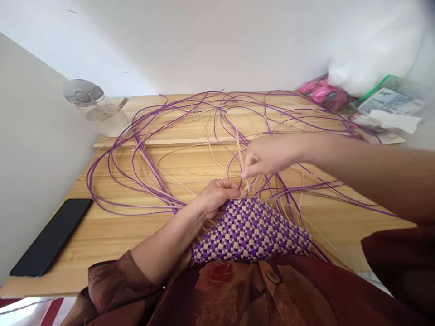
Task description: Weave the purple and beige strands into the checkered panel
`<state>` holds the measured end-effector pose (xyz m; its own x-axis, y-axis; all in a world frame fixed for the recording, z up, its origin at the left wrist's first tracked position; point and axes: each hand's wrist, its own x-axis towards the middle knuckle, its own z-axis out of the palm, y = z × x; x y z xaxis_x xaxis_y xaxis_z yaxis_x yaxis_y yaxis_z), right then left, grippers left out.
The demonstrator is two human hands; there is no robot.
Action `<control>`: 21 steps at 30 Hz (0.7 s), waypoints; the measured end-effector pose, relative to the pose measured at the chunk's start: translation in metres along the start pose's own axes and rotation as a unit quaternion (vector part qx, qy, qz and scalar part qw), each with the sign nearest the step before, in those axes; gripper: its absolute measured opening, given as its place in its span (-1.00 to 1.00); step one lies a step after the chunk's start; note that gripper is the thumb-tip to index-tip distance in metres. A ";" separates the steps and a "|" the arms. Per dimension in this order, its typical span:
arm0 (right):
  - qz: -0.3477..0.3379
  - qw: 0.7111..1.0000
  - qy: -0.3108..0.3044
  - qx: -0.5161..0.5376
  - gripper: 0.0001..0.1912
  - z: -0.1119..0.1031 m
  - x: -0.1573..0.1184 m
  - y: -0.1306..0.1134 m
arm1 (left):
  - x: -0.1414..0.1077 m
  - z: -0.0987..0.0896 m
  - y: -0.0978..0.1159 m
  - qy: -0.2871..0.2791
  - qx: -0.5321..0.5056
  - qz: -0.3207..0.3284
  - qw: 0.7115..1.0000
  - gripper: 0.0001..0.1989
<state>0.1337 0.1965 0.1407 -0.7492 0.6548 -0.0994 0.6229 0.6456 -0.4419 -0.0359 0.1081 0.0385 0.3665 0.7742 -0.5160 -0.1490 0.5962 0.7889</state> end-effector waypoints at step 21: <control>-0.218 0.975 -0.019 0.026 -0.80 0.050 0.008 -0.011 | -0.006 0.010 0.000 0.028 -0.054 0.128 0.990 -0.73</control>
<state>0.1093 0.1753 0.1003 -0.9486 0.3073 0.0752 0.2322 0.8377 -0.4942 -0.0289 0.1013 0.0446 0.2524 0.9116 -0.3244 -0.3290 0.3962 0.8572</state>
